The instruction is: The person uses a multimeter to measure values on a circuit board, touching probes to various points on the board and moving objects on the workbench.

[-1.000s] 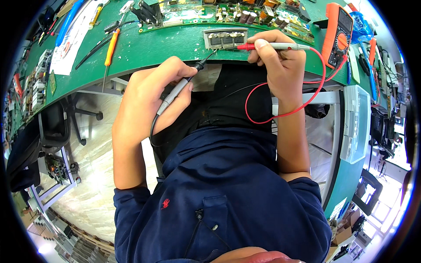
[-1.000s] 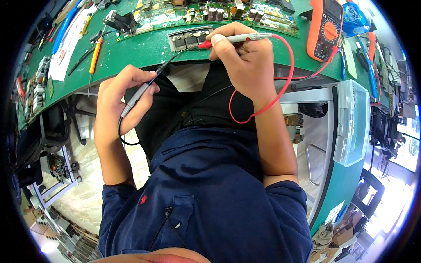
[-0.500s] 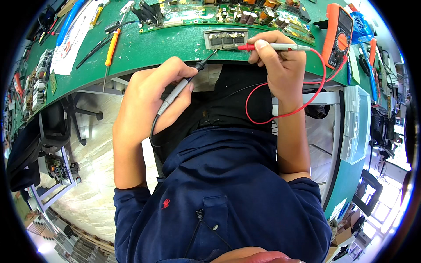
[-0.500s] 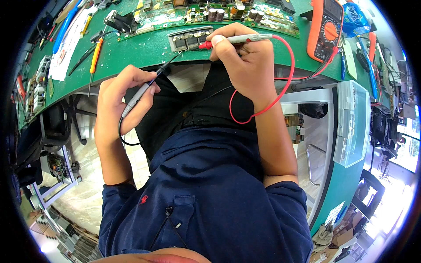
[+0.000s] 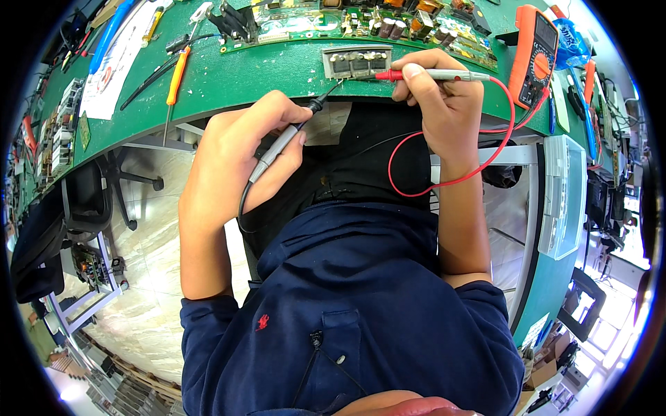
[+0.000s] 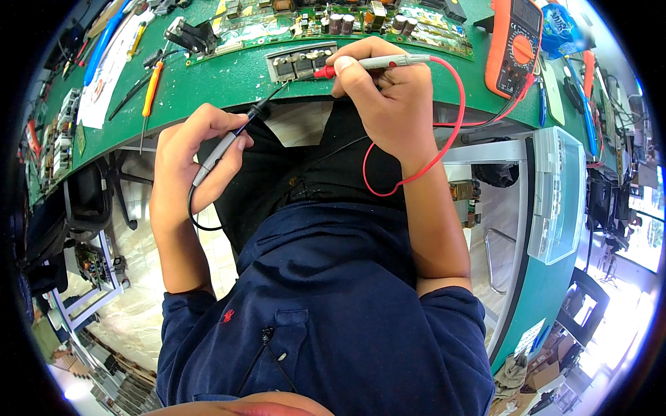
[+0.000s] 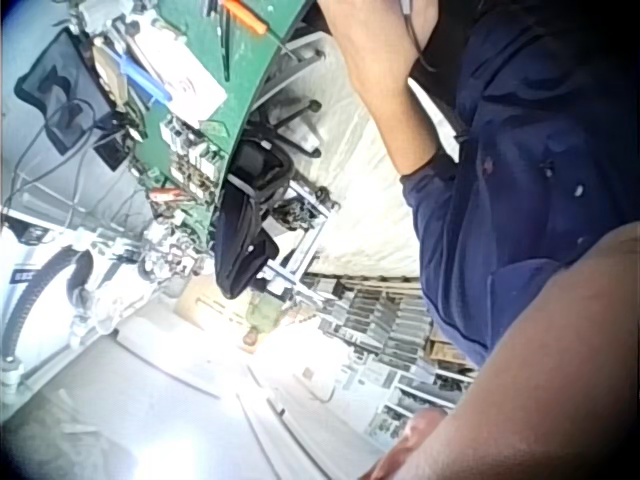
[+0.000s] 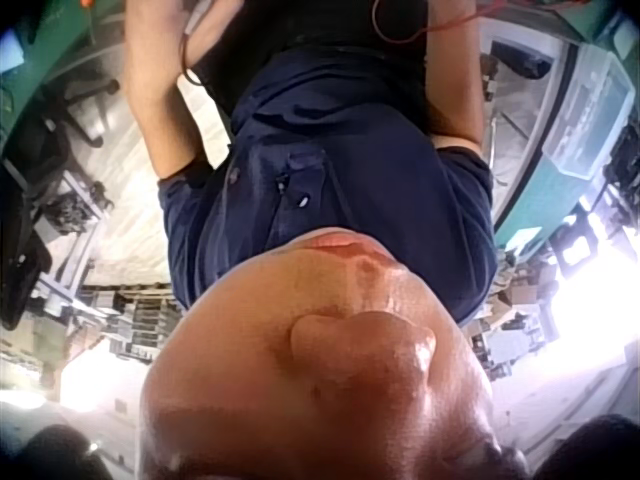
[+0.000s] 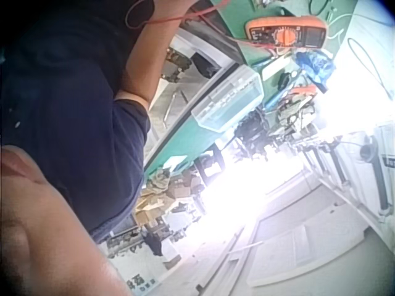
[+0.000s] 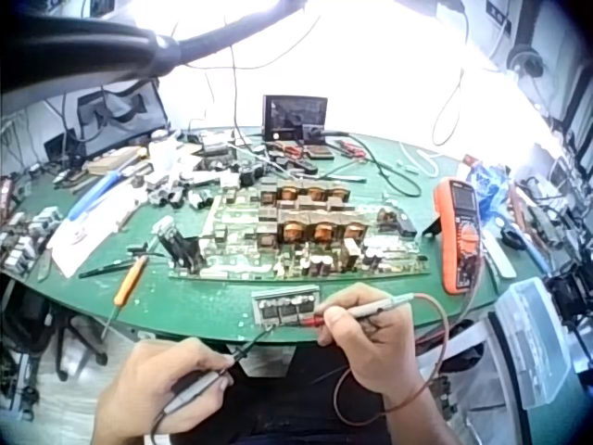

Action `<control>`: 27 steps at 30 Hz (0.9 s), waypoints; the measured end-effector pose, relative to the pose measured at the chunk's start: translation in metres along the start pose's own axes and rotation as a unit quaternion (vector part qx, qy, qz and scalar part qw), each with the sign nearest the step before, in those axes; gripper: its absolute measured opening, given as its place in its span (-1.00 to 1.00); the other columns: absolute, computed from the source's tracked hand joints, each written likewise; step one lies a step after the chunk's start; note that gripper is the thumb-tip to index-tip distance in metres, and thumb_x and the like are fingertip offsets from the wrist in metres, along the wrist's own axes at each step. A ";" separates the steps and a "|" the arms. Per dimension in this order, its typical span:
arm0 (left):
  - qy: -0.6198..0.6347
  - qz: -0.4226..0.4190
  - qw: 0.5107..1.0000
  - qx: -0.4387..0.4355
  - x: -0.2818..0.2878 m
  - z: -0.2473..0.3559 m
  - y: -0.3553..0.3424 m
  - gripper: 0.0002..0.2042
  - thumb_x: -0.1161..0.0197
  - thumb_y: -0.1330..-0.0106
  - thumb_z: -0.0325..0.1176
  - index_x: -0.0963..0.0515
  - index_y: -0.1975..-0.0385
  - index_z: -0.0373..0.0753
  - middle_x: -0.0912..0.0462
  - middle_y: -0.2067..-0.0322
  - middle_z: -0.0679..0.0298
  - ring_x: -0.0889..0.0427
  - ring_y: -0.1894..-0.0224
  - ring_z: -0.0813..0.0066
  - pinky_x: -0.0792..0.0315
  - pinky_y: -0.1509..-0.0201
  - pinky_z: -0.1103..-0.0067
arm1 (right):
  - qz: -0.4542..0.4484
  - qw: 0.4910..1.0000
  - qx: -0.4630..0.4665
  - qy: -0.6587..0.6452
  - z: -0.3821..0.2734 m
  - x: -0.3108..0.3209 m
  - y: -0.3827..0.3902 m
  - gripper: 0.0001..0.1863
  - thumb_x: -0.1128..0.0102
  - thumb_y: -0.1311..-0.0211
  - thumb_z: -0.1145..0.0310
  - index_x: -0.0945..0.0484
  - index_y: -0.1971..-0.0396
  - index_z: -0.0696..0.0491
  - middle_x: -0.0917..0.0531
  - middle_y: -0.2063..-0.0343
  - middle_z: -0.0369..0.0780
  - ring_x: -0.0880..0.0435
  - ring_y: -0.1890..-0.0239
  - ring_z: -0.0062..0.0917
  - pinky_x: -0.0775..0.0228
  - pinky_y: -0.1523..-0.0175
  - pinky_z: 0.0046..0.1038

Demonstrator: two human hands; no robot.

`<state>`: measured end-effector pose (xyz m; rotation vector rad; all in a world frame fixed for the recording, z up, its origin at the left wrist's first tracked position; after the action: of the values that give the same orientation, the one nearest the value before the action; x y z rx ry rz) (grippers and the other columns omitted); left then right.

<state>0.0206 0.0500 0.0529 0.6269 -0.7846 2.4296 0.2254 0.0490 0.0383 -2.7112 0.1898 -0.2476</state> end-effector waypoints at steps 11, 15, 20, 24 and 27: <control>0.005 -0.001 1.000 0.001 0.000 0.000 0.000 -0.83 -0.20 -0.04 -0.61 -0.47 0.33 -0.39 -0.61 0.48 0.09 -0.65 0.43 0.19 -0.49 0.33 0.56 | -0.004 1.000 -0.001 -0.004 -0.001 0.000 0.000 -0.86 -0.08 -0.24 0.48 -0.57 0.40 0.23 -0.59 0.64 -0.27 -0.52 0.55 -0.75 -0.29 0.45 -0.72; -0.005 -0.001 1.000 -0.007 0.000 0.001 0.000 -0.83 -0.20 -0.05 -0.59 -0.48 0.33 -0.37 -0.60 0.50 0.10 -0.64 0.45 0.17 -0.47 0.35 0.54 | 0.006 1.000 -0.002 0.002 0.002 0.001 0.001 -0.86 -0.08 -0.24 0.48 -0.58 0.40 0.22 -0.59 0.64 -0.30 -0.47 0.58 -0.79 -0.25 0.48 -0.73; -0.024 -0.018 1.000 -0.008 0.002 0.002 -0.001 -0.86 -0.16 -0.11 -0.58 -0.49 0.32 -0.42 -0.66 0.52 0.14 -0.69 0.43 0.42 -0.49 0.32 0.62 | 0.008 1.000 -0.007 0.027 0.004 0.003 0.000 -0.86 -0.08 -0.25 0.47 -0.59 0.40 0.20 -0.58 0.66 -0.34 -0.36 0.63 -0.86 -0.12 0.54 -0.76; -0.027 -0.022 0.999 -0.013 0.001 0.001 0.000 -0.86 -0.18 -0.10 -0.59 -0.50 0.32 -0.42 -0.65 0.52 0.15 -0.70 0.43 0.38 -0.50 0.32 0.62 | 0.011 0.999 -0.001 0.030 0.002 0.001 0.000 -0.86 -0.08 -0.26 0.47 -0.60 0.39 0.20 -0.58 0.65 -0.35 -0.37 0.63 -0.84 -0.14 0.54 -0.74; -0.031 -0.019 0.999 -0.019 0.001 0.001 0.001 -0.86 -0.19 -0.10 -0.59 -0.50 0.32 -0.41 -0.66 0.51 0.16 -0.70 0.42 0.39 -0.50 0.32 0.63 | 0.025 0.999 -0.021 0.028 0.002 0.003 0.001 -0.83 -0.06 -0.26 0.46 -0.59 0.39 0.22 -0.58 0.65 -0.31 -0.43 0.60 -0.75 -0.23 0.51 -0.68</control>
<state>0.0195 0.0484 0.0537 0.6991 -0.8331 2.3652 0.2290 0.0484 0.0368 -2.7396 0.2825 -0.3079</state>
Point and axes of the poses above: each hand's wrist, its own y-axis away from the middle knuckle, its own x-axis out of the back of the hand, z = x × y, the point moved 8 cm from there along -y, towards the middle knuckle
